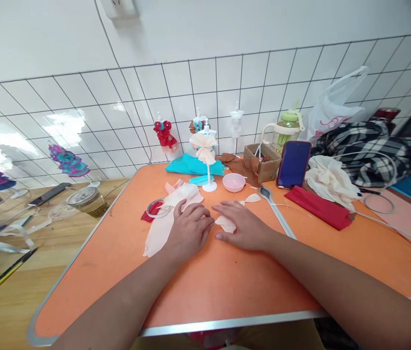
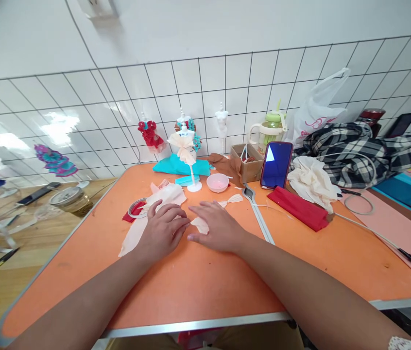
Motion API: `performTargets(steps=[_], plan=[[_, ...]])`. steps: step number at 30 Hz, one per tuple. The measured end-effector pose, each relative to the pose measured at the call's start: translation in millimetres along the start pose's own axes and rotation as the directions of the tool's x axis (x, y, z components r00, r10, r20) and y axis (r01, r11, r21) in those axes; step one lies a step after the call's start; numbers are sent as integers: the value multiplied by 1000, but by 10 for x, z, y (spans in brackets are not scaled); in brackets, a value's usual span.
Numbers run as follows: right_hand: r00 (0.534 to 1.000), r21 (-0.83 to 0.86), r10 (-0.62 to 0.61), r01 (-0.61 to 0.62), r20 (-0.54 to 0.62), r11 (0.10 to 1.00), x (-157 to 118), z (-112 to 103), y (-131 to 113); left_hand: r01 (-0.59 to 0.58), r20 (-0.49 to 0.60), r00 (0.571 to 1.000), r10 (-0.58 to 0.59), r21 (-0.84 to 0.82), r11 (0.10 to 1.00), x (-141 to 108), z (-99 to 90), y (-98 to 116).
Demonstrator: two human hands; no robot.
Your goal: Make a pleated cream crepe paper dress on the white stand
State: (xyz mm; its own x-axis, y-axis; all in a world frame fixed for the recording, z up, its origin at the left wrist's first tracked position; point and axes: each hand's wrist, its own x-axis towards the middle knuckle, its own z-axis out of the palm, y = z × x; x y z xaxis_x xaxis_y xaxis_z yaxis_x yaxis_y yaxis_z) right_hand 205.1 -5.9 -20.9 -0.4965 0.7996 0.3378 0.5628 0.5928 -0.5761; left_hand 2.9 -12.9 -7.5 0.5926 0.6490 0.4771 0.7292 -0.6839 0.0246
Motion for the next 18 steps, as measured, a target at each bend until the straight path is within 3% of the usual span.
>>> performTargets(steps=[4, 7, 10, 12, 15, 18], plan=[[981, -256, -55, 103, 188, 961, -9, 10, -43, 6, 12, 1000, -6, -23, 1000, 8, -17, 53], [970, -210, -39, 92, 241, 973, 5, -75, -24, 41, 41, 998, -39, -53, 998, 12, -14, 63], [986, -106, 35, -18, 162, 994, 3, -305, 80, 85, 61, 995, -79, -94, 992, 12, 3, 16], [980, -136, 190, -181, 55, 974, -29, -546, 224, 130, 55, 991, -124, -131, 983, 12, 14, -40], [893, -356, 442, -443, -90, 823, -155, -960, 542, 193, 44, 981, -188, -182, 964, 14, 19, -113], [741, -477, 637, -648, -213, 594, -323, -1271, 884, 210, 50, 978, -204, -203, 956, 17, 12, -135]])
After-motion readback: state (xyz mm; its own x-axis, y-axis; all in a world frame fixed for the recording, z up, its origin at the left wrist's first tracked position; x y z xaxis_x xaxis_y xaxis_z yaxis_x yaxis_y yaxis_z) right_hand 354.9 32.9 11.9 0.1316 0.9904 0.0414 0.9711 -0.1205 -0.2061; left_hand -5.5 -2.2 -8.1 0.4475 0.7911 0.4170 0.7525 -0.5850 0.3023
